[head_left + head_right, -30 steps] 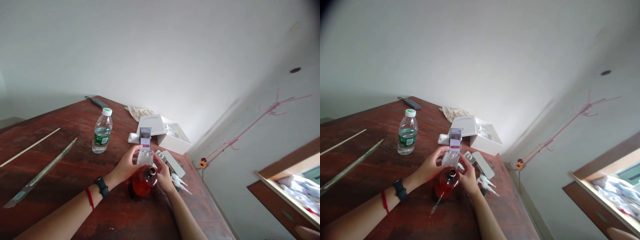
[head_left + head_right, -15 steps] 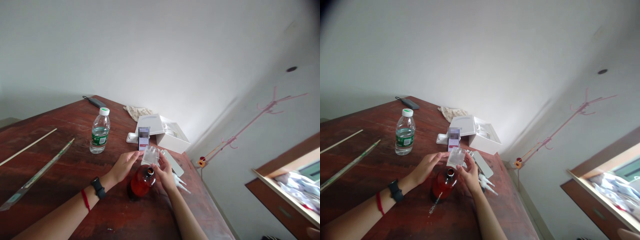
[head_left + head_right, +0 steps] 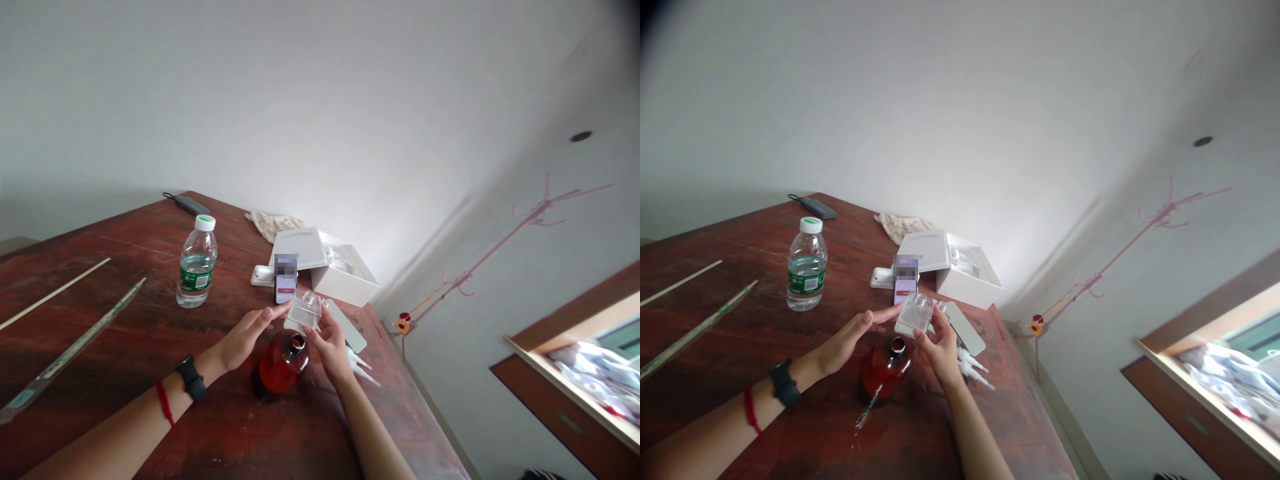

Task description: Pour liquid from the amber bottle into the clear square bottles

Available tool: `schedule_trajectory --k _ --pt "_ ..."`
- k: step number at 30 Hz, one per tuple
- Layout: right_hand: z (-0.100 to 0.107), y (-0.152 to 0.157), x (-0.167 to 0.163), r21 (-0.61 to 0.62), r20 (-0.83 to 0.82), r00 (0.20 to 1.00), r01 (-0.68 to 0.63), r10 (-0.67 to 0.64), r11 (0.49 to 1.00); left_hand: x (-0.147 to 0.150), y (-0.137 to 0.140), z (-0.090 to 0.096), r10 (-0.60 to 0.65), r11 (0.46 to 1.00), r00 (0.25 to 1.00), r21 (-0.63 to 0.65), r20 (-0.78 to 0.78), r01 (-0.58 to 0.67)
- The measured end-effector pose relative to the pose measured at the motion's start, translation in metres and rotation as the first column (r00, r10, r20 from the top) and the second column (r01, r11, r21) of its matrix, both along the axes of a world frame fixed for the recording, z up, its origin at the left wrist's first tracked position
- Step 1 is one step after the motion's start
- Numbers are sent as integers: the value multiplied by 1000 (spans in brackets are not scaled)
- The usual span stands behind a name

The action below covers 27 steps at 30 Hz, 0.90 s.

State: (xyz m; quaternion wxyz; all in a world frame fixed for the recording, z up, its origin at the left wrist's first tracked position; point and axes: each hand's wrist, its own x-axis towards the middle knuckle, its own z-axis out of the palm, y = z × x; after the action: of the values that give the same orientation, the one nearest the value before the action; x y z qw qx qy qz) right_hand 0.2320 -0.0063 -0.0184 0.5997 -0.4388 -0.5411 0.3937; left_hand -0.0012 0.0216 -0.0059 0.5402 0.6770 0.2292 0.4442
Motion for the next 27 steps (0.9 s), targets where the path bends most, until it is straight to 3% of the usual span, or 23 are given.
schedule_trajectory --k 8,10,13,21,27 --pt "-4 3 1 -4 -54 998 28 -28 1000 -2 2 -8 -94 995 995 -25 -10 94" --pt "-2 2 0 -14 -62 998 31 -32 999 2 -1 -9 -85 995 996 -48 24 86" --pt "1 1 0 -17 -55 998 11 -12 1000 9 -8 -11 36 996 995 -88 93 -27" --pt "0 1 -1 -22 -77 997 28 -30 999 11 -11 -13 21 996 997 -92 75 -14" --pt "-3 3 -1 12 -106 992 72 -71 997 2 10 -28 -262 964 960 -16 102 265"
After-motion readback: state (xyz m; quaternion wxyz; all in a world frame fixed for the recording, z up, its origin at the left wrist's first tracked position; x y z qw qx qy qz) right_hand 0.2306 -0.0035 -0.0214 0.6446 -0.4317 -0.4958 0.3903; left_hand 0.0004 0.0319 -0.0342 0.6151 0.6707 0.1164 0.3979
